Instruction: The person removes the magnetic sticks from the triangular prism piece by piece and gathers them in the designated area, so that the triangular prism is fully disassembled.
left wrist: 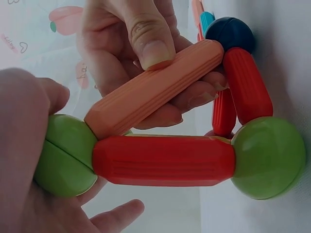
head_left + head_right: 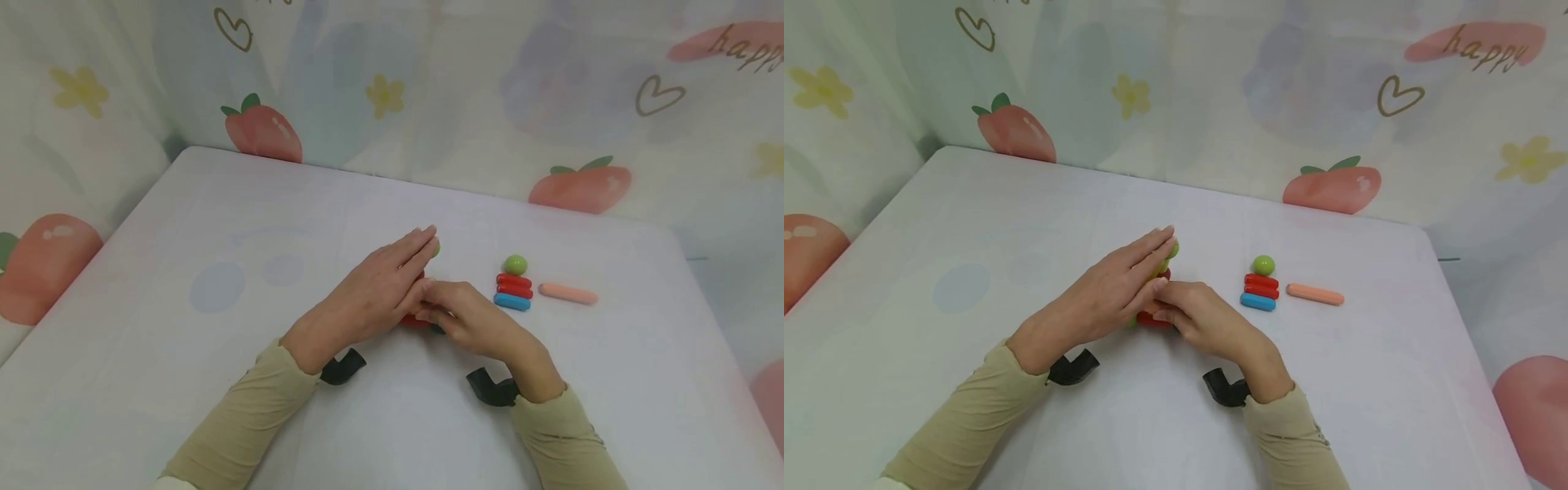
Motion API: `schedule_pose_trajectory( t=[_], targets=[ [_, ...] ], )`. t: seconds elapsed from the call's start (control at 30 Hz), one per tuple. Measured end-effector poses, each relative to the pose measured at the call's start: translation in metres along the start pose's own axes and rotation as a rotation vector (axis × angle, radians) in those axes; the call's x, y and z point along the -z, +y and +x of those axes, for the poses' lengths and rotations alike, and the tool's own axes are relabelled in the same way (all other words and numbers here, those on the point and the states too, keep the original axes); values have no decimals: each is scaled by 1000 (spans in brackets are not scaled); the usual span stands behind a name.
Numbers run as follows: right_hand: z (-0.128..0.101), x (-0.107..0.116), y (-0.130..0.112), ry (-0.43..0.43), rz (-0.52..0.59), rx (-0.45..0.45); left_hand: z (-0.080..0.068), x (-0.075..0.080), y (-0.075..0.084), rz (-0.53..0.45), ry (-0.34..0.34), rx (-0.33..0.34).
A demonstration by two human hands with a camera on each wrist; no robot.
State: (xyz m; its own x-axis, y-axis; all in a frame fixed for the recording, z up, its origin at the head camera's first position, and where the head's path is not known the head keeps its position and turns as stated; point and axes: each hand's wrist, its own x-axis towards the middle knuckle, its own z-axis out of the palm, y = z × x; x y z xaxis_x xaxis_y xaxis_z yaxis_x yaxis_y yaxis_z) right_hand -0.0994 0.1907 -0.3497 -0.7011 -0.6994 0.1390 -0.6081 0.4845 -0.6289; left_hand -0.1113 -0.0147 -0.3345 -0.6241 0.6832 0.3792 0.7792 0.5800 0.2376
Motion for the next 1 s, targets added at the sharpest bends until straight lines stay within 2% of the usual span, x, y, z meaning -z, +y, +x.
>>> schedule_pose_trajectory(
  t=[0.17, 0.4, 0.63, 0.83, 1.0],
  targets=[
    [-2, 1, 2, 13, 48, 19, 0, 0, -1, 27, 18, -15],
    [-4, 6, 1, -20, 97, -18, -1, -2, 0, -10, 34, -51],
    [-8, 18, -2, -55, 153, -57, 0, 0, 0, -25, 29, -40],
    [-10, 22, -2, -31, 177, -46, 0, -1, 0, -29, 33, -41],
    [-11, 22, -2, -20, 178, -70, -2, -1, -1, -30, 27, -37]
  ],
)
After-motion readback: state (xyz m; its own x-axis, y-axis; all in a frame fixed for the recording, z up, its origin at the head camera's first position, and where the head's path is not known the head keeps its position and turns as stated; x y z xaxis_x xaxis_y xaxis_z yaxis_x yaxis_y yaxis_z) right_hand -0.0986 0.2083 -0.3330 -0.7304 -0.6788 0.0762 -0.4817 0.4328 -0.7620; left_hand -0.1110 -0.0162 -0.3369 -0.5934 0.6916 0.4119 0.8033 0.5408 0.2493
